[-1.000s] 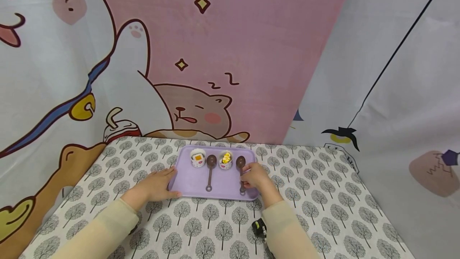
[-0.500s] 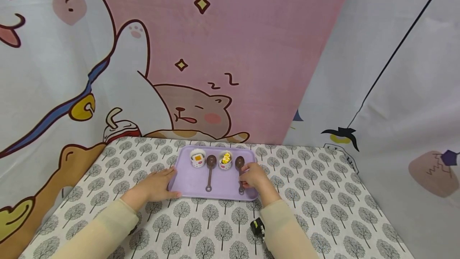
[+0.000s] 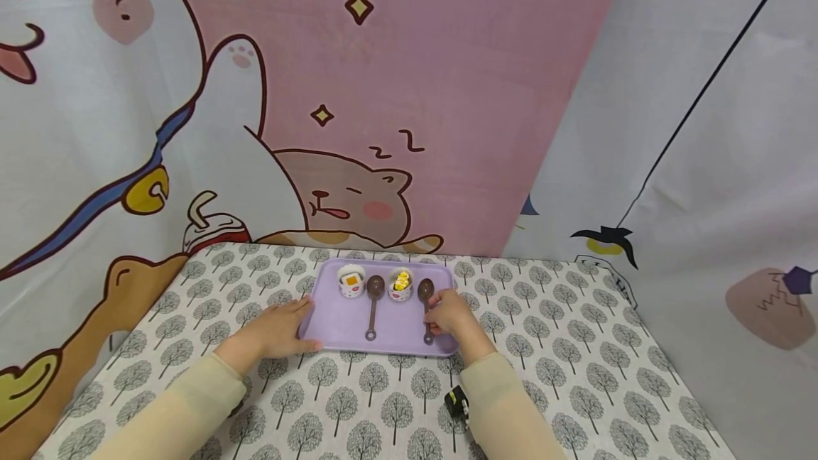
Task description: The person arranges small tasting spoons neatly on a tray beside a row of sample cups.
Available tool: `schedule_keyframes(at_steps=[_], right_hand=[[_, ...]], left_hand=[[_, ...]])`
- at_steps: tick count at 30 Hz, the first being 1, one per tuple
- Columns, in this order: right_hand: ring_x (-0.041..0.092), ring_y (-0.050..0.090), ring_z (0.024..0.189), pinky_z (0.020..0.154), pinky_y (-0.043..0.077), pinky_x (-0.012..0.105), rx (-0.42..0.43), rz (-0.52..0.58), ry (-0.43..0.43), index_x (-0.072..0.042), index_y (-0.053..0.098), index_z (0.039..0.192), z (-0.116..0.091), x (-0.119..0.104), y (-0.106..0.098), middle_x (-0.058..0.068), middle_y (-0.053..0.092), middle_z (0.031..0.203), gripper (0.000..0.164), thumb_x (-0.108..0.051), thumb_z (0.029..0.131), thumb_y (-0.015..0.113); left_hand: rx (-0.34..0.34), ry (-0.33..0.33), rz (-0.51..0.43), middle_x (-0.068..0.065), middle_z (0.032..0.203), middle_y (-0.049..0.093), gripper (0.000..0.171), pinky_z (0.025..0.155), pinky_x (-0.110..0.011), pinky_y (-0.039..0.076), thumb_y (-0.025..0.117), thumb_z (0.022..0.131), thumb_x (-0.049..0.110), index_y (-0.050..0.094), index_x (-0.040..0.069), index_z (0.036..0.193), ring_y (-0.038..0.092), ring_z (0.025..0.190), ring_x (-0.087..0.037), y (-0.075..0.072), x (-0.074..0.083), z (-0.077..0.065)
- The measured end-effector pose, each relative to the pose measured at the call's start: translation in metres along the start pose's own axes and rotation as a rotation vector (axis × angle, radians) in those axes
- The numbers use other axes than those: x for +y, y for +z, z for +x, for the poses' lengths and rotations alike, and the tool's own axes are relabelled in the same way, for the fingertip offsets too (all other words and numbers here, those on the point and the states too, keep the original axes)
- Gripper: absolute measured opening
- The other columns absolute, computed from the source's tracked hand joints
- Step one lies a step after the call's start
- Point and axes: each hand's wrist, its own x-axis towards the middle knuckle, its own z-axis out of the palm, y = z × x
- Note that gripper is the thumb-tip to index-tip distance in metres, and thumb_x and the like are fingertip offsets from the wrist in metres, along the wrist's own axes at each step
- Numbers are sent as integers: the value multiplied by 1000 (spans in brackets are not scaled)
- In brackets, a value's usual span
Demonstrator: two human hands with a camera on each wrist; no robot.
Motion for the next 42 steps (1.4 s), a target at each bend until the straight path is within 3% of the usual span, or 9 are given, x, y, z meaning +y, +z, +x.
schedule_keyframes(at_steps=[18,42], right_hand=[[22,65,62,61,62,35,5,15,41,8,55,109,6,3,1,16,61,79,32,12,83,71],[19,63,63,60,61,31,-13,50,11,10,54,114,0,1,2,15,60,81,32,12,85,68]], left_hand=[[5,4,-5,-23,158,31,96,117,-63,23,67,86,61,39,-6,150,32,144,-45,0,0,-1],[1,-3,-7,-23,159,31,97,117,-63,22,68,86,60,38,-6,150,31,144,-46,1,0,0]])
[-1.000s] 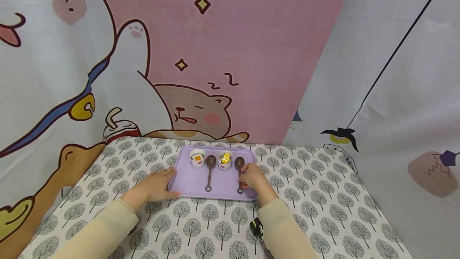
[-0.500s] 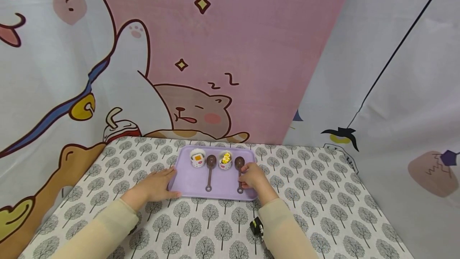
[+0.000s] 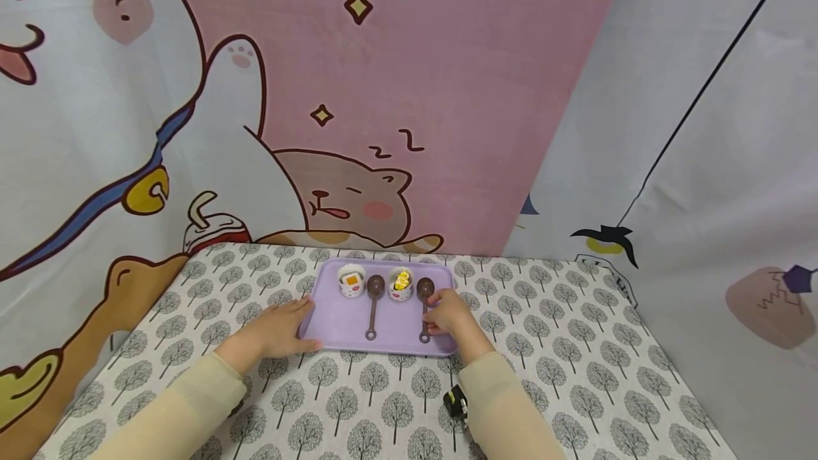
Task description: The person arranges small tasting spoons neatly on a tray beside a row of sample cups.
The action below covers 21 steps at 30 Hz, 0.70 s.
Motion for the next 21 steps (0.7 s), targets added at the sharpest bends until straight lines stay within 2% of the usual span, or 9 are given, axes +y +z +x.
schedule_keyframes(at_steps=[5,13,21], right_hand=[[19,63,61,59,61,31,-6,24,1,10,54,113,0,0,-1,15,61,77,31,13,85,67],[23,67,68,63,62,34,13,-3,-4,11,56,113,-7,1,-6,17,61,83,32,12,84,68],[27,69,68,64,63,36,19,-16,-34,12,57,112,-18,-2,-14,19,62,85,29,10,85,66]], left_hand=[[-3,-5,0,-23,158,31,97,117,-63,22,68,86,60,39,-6,150,31,144,-46,0,0,0],[0,-2,4,-23,158,32,97,117,-63,23,68,86,60,39,-6,150,32,144,-46,-1,0,0],[6,6,-14,-24,158,31,96,116,-64,22,69,86,59,39,-7,149,32,143,-47,-2,1,-1]])
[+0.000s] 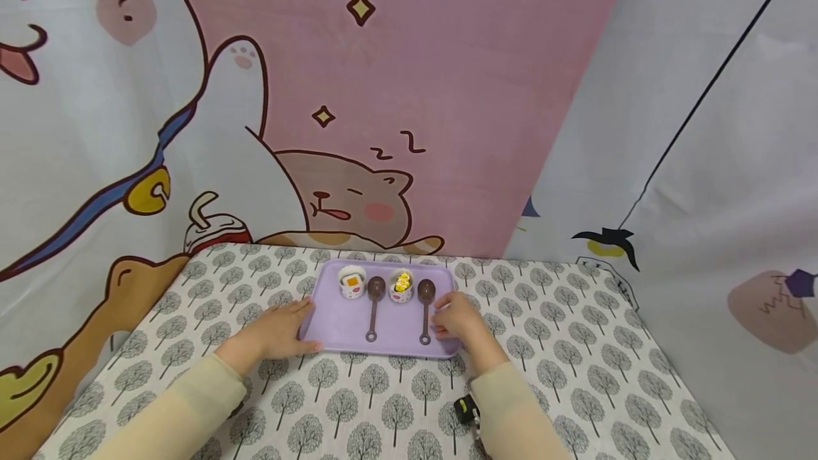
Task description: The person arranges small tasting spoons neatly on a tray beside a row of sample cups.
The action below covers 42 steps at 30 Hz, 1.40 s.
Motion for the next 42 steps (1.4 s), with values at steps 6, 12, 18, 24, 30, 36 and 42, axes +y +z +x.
schedule_keyframes(at_steps=[6,12,18,24,30,36,42], right_hand=[[28,70,71,67,63,37,14,-48,-27,13,57,116,-6,0,-6,19,59,89,31,8,86,66],[29,70,72,67,63,37,16,-70,-44,13,57,116,-12,1,-11,19,60,88,32,7,86,67],[30,69,72,67,63,38,4,-57,-61,14,57,115,-17,3,-18,18,60,86,30,7,87,67],[28,68,72,67,62,36,5,-73,-73,12,59,113,-21,6,-23,17,62,87,28,7,87,66],[27,68,70,65,62,37,21,-104,-139,11,61,113,-26,7,-30,16,64,90,28,7,85,65],[31,69,75,69,63,38,44,-106,-178,12,60,116,-34,8,-37,18,63,97,30,6,87,64],[31,68,79,73,62,43,45,-121,-185,10,60,118,-40,10,-45,18,64,103,29,0,91,65]], left_hand=[[3,1,6,-24,158,31,96,116,-64,22,69,86,59,39,-7,149,32,143,-47,1,-1,0],[4,1,15,-24,158,32,96,116,-64,23,68,86,60,39,-6,149,33,143,-46,2,-2,2],[0,0,16,-25,157,33,96,116,-65,23,68,86,60,39,-6,149,32,143,-47,3,-3,4],[-4,0,16,-25,157,34,96,115,-65,23,68,87,60,39,-7,149,33,143,-47,2,-2,3],[-4,1,33,-25,157,34,94,115,-65,23,67,88,59,40,-7,149,32,143,-46,0,-1,0],[10,17,35,-24,156,36,89,115,-66,24,67,90,55,41,-6,148,33,143,-46,0,-1,-4],[37,42,27,-24,153,41,81,115,-65,25,68,91,51,48,-6,144,35,142,-45,-1,-1,-7]])
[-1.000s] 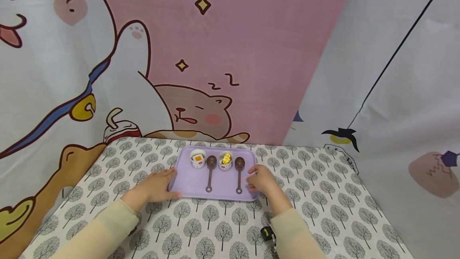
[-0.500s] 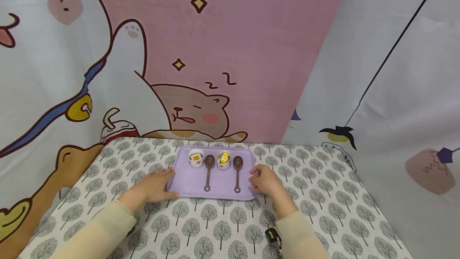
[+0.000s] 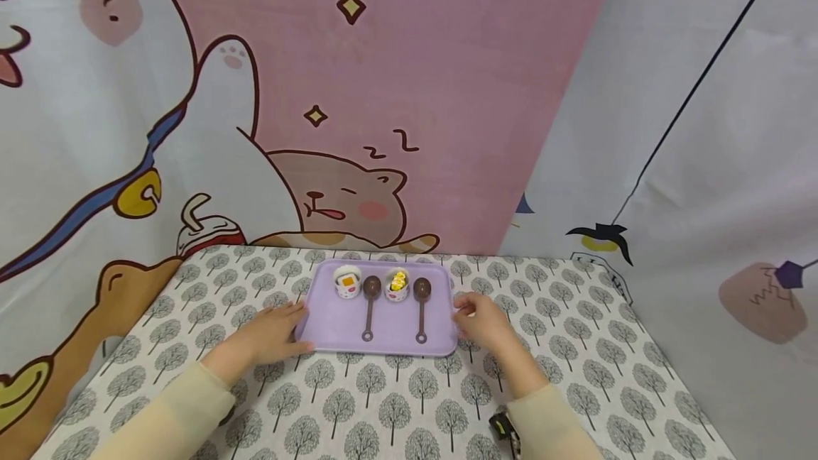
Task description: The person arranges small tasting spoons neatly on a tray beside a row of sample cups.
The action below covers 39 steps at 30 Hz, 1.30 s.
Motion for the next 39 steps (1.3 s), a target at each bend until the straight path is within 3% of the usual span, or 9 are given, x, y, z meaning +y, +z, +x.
schedule_keyframes(at_steps=[5,14,20,26,31,39], right_hand=[[33,68,89,75,62,41,0,-77,-32,5,61,119,-4,3,-7,17,66,108,27,-6,95,66],[31,68,100,78,59,43,32,-297,-174,-1,65,118,-10,5,-24,12,70,111,26,-19,99,64],[36,67,104,79,59,46,71,-354,-248,-2,65,121,-17,6,-34,14,69,116,28,-22,100,63],[35,70,96,83,58,49,141,-372,-304,-2,66,120,-22,12,-41,15,69,113,26,-18,99,64],[36,67,102,89,55,54,167,-395,-331,-3,66,120,-26,16,-46,16,67,116,25,-18,100,63],[37,65,106,90,55,55,202,-459,-357,-3,66,118,-32,19,-54,16,67,118,23,-17,99,64]], left_hand=[[46,39,31,-23,149,47,72,114,-63,28,68,92,49,54,-3,140,42,138,-42,2,-2,-3],[192,100,59,-21,142,55,67,109,-58,40,72,90,43,57,-1,138,53,129,-41,1,-6,-13],[287,119,67,-16,136,61,58,107,-56,43,72,92,37,60,2,135,58,123,-37,-2,-9,-17],[336,120,80,-18,135,61,54,110,-58,39,71,93,36,61,3,134,54,127,-39,-4,-11,-20],[368,122,81,-18,137,60,54,113,-59,34,71,93,36,60,2,134,48,133,-41,-6,-11,-22],[396,134,90,-16,135,61,54,113,-58,34,71,93,36,60,4,134,49,133,-40,-9,-9,-23]])
